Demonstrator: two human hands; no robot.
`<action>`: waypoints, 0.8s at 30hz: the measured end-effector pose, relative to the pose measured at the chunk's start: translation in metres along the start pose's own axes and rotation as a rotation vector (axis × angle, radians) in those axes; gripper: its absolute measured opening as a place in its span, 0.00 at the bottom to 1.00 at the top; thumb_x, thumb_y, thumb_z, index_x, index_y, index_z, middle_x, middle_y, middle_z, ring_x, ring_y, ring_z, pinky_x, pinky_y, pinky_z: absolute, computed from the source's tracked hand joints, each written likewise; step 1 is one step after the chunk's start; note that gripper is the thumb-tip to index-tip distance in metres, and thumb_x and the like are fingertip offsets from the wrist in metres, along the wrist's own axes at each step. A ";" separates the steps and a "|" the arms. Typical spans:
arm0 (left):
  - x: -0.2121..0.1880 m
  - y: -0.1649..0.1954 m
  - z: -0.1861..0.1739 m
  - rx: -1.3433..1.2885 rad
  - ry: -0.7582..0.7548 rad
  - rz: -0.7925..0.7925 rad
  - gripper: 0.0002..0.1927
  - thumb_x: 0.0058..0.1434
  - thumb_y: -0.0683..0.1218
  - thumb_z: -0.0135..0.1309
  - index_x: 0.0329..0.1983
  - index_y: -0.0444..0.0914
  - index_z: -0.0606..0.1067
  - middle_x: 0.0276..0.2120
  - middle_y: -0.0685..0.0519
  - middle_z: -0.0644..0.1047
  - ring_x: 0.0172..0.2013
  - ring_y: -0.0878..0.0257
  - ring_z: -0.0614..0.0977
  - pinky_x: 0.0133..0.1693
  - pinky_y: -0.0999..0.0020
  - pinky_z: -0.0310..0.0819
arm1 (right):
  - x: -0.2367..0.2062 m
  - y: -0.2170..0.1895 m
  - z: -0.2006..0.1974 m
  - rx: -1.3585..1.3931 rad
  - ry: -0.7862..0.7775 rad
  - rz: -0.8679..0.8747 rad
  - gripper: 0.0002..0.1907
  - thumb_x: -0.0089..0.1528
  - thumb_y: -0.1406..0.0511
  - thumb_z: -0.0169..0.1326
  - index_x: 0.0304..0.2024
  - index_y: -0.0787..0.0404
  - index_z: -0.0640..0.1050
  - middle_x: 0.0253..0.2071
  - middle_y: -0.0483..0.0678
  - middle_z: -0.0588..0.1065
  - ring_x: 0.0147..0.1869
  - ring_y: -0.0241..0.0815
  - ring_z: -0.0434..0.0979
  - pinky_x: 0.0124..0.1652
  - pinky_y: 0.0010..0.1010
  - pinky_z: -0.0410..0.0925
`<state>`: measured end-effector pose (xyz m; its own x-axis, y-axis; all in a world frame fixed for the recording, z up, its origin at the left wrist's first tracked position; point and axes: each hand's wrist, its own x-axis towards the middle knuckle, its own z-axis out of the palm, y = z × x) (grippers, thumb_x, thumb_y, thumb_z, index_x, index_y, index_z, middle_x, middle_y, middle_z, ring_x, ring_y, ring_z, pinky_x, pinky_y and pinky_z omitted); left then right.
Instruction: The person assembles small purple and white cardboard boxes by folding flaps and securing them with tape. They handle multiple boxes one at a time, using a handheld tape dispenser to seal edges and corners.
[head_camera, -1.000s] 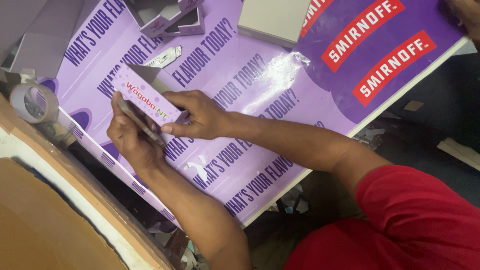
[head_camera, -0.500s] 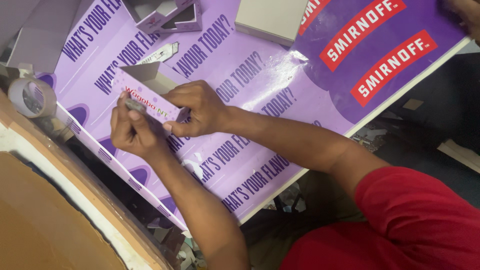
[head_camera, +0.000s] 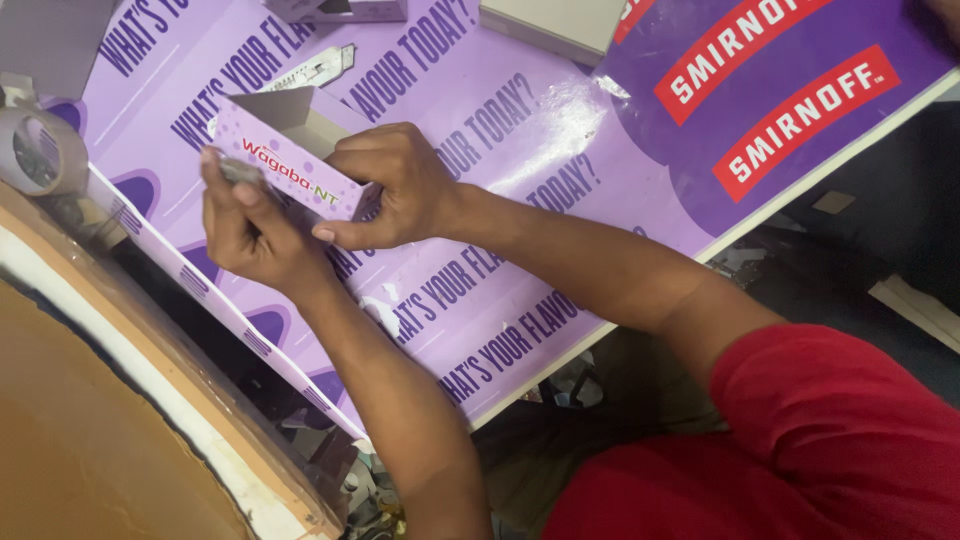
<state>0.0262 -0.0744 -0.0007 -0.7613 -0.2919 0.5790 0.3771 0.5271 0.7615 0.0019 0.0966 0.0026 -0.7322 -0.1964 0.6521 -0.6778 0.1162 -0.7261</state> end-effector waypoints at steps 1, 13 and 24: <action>0.000 0.002 0.001 0.013 0.024 -0.045 0.26 0.79 0.57 0.48 0.67 0.32 0.73 0.34 0.49 0.77 0.34 0.65 0.76 0.38 0.67 0.71 | 0.000 -0.001 0.000 -0.012 -0.003 -0.014 0.24 0.57 0.51 0.67 0.34 0.66 0.81 0.24 0.47 0.74 0.25 0.43 0.76 0.27 0.33 0.68; -0.015 0.021 0.010 0.181 0.080 -0.181 0.34 0.79 0.62 0.34 0.31 0.29 0.71 0.24 0.47 0.73 0.26 0.61 0.74 0.28 0.65 0.67 | 0.002 0.005 0.002 0.026 -0.023 -0.040 0.22 0.57 0.53 0.65 0.29 0.67 0.77 0.23 0.50 0.71 0.24 0.46 0.73 0.27 0.35 0.66; -0.011 0.030 0.011 0.198 0.120 -0.200 0.30 0.78 0.58 0.37 0.28 0.30 0.71 0.22 0.49 0.74 0.24 0.60 0.74 0.29 0.61 0.65 | -0.002 0.012 0.007 0.051 -0.005 -0.045 0.24 0.62 0.51 0.62 0.31 0.67 0.77 0.24 0.51 0.70 0.25 0.45 0.72 0.28 0.36 0.64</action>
<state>0.0397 -0.0468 0.0127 -0.7375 -0.4918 0.4628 0.1069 0.5917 0.7990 -0.0042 0.0914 -0.0096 -0.7006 -0.2052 0.6835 -0.7057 0.0573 -0.7062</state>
